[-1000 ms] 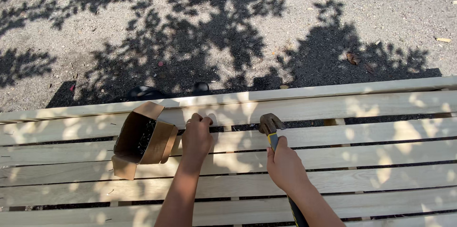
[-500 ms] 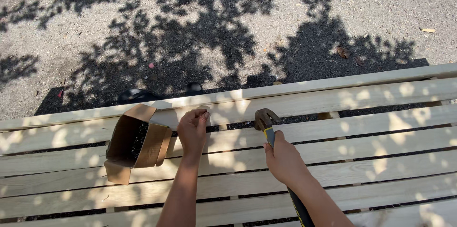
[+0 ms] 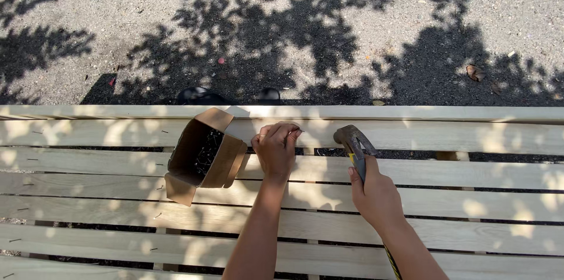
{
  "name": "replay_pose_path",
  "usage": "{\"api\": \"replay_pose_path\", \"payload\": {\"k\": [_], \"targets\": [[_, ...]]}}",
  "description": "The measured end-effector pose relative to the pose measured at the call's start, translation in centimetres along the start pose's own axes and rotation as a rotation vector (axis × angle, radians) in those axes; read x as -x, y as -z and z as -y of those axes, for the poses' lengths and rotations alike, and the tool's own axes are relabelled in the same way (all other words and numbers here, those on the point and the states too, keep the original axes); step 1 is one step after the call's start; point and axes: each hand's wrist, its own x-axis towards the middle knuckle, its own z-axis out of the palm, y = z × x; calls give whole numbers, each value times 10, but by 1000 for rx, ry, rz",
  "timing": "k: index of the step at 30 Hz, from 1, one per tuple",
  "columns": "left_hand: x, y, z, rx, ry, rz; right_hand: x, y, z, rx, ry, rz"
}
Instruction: The person hammers nails into a slatted wooden frame structure outdoors. They take nails by hand from an open cardboard box of nails, position each nail on a wooden slat, and drive it in with a claw hammer, working across different slats of the frame.
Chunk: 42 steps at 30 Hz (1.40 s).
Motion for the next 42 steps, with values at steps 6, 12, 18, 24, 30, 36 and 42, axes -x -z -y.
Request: {"api": "replay_pose_path", "payload": {"k": [6,12,18,24,30,36,42], "targets": [[6,-10,6,-116,-149,74,-9,-16,-9,88,122,-87],[4,-10,3,-146,-111,78,-11,-18,-12,78,105,-59],[0,-11,0,-152,-94,91,-11,-16,-7,68,111,-66],[1,-13,3,-176,-126,76,-10,-17,-9,64,136,-83],[4,-18,3,-230,-125,83,-11,-14,-10,55,115,-22],[6,-21,1,-307,-242,53,-10,-12,-7,70,123,-44],[3,-21,4,-212,-207,61,-9,-12,-8,19,143,-64]]}}
